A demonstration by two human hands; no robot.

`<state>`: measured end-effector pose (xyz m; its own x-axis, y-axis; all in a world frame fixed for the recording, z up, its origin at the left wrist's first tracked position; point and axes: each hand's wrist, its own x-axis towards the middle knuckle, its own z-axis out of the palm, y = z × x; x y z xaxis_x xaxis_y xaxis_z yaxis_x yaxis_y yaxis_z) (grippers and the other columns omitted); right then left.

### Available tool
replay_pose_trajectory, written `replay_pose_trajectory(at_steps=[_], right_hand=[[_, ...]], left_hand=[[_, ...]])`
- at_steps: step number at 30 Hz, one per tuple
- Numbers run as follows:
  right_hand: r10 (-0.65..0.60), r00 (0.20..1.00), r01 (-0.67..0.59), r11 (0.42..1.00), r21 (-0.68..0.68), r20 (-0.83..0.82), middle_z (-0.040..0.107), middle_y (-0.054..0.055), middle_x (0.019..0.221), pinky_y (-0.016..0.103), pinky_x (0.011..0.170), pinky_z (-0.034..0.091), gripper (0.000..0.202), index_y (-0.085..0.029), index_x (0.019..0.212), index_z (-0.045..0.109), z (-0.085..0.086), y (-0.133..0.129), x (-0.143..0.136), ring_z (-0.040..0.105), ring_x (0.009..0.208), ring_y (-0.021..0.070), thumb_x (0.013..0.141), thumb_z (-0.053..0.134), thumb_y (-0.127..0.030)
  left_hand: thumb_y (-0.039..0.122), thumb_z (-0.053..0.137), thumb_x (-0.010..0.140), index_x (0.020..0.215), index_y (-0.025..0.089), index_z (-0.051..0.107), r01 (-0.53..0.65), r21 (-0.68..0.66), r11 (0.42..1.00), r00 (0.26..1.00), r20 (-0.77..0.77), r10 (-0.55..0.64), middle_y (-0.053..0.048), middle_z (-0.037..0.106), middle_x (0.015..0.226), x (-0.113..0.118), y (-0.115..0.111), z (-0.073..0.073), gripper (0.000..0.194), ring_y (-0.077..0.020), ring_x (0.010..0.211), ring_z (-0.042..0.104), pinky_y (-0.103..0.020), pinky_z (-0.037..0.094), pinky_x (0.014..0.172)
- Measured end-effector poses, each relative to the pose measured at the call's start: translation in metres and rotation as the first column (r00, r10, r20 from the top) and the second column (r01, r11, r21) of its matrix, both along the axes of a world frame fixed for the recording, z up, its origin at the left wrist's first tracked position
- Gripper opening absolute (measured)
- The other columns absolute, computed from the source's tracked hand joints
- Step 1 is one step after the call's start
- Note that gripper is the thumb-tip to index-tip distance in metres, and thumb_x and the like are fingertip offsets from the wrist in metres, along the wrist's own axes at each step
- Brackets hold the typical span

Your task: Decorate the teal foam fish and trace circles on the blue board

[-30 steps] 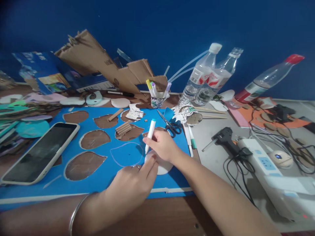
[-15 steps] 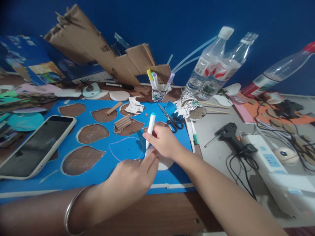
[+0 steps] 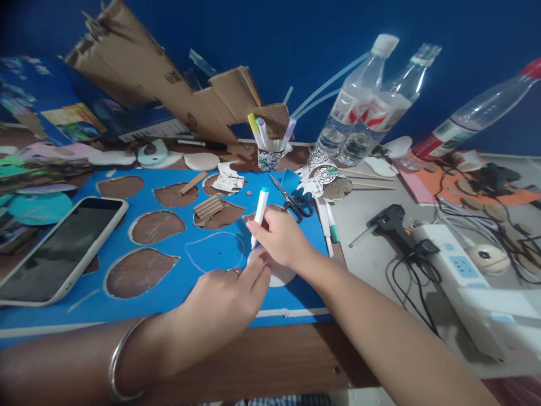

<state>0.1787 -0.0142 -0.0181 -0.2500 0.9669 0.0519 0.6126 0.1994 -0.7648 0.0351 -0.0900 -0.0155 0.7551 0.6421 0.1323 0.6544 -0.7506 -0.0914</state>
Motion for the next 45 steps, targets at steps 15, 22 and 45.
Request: replay_pose_trajectory(at_steps=[15,22,45], right_hand=[[-0.128,0.992,0.128,0.992,-0.016,-0.016,0.058,0.002,0.056,0.027,0.047,0.034,0.025,-0.018,0.062,0.056,-0.0003,0.001,0.0043,0.053,0.052,0.0138,0.079,0.051,-0.034],[-0.132,0.991,0.132,0.991,-0.016,-0.03,0.061,0.003,0.06,0.027,0.049,0.037,0.023,-0.016,0.068,0.061,0.0,-0.0006,0.0042,0.055,0.055,0.0143,0.079,0.051,-0.033],[-0.118,0.993,0.118,0.992,0.049,0.0,0.063,0.002,0.063,0.026,0.05,0.037,0.024,-0.017,0.073,0.06,-0.0025,-0.0051,0.0027,0.057,0.057,0.0152,0.081,0.05,-0.038]], left_hand=[[0.004,0.034,0.078,0.104,0.008,0.056,0.022,0.07,0.997,0.996,-0.085,-0.016,-0.02,0.058,0.11,-0.0015,0.0001,-0.0002,0.034,-0.0085,0.042,0.049,-0.021,0.033,0.033],[0.005,0.036,0.077,0.104,0.007,0.056,0.026,0.114,0.993,0.995,-0.094,-0.015,-0.02,0.06,0.106,-0.0007,0.0,0.0001,0.034,-0.0085,0.04,0.049,-0.021,0.033,0.032],[0.007,0.037,0.077,0.107,0.006,0.054,0.03,0.117,0.993,0.997,-0.067,-0.022,-0.021,0.058,0.112,-0.0027,-0.002,-0.0033,0.035,-0.0114,0.043,0.052,-0.025,0.037,0.032]])
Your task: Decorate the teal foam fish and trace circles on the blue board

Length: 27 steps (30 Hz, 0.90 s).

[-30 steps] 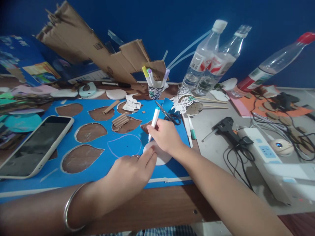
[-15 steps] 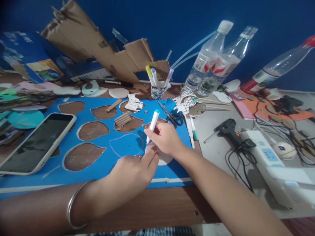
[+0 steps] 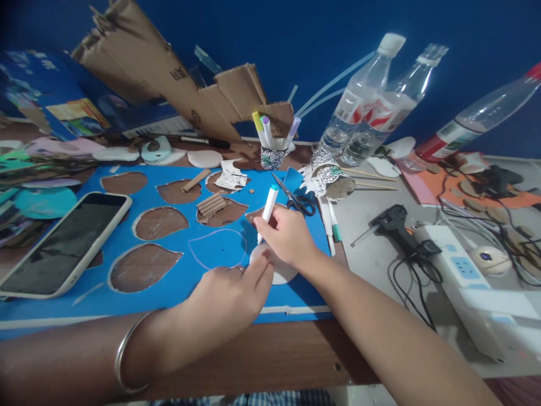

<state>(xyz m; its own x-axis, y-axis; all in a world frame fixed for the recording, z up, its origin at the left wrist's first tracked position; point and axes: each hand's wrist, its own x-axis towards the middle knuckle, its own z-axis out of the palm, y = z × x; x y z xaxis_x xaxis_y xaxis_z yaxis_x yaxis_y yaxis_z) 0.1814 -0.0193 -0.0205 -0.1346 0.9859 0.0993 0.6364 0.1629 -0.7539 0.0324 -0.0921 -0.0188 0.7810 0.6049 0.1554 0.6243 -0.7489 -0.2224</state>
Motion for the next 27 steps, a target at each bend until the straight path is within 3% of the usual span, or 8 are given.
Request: replay_pose_trajectory(at_steps=[7,17,25,27], right_hand=[[0.154,0.988,-0.154,0.988,-0.027,0.001,0.062,0.002,0.066,0.026,0.052,0.039,0.027,-0.017,0.069,0.06,0.0007,0.0007,-0.0005,0.056,0.058,0.0142,0.08,0.052,-0.041],[-0.063,0.998,0.062,0.998,0.022,0.03,0.058,0.0,0.056,0.026,0.048,0.035,0.023,-0.018,0.065,0.055,0.0021,-0.0001,-0.0019,0.053,0.051,0.0132,0.08,0.05,-0.034],[0.08,0.997,-0.079,0.997,0.02,-0.025,0.061,0.001,0.062,0.026,0.053,0.038,0.024,-0.018,0.068,0.057,0.0009,-0.0002,-0.0008,0.055,0.057,0.014,0.08,0.052,-0.037],[0.067,0.998,-0.066,0.997,0.025,-0.008,0.06,0.001,0.06,0.026,0.051,0.037,0.024,-0.018,0.067,0.056,0.0008,-0.0002,-0.001,0.055,0.056,0.0141,0.08,0.052,-0.038]], left_hand=[[0.01,0.036,0.079,0.108,0.008,0.054,-0.015,-0.003,1.0,1.0,-0.017,0.015,-0.022,0.057,0.113,0.0007,-0.0011,0.0002,0.034,-0.0115,0.043,0.052,-0.025,0.036,0.032],[0.006,0.038,0.075,0.111,0.006,0.053,-0.001,0.034,0.999,1.0,-0.009,0.001,-0.022,0.056,0.114,-0.0008,-0.0014,-0.0027,0.039,-0.0104,0.044,0.052,-0.024,0.036,0.034],[0.007,0.039,0.075,0.112,0.006,0.052,-0.002,0.032,0.999,1.0,0.012,0.002,-0.023,0.056,0.115,-0.0006,-0.0011,-0.0036,0.039,-0.0102,0.044,0.051,-0.024,0.035,0.033],[0.007,0.038,0.076,0.11,0.006,0.053,-0.003,0.032,0.999,1.0,0.005,0.003,-0.023,0.055,0.115,-0.0007,-0.0011,-0.0026,0.037,-0.0103,0.044,0.052,-0.024,0.036,0.033]])
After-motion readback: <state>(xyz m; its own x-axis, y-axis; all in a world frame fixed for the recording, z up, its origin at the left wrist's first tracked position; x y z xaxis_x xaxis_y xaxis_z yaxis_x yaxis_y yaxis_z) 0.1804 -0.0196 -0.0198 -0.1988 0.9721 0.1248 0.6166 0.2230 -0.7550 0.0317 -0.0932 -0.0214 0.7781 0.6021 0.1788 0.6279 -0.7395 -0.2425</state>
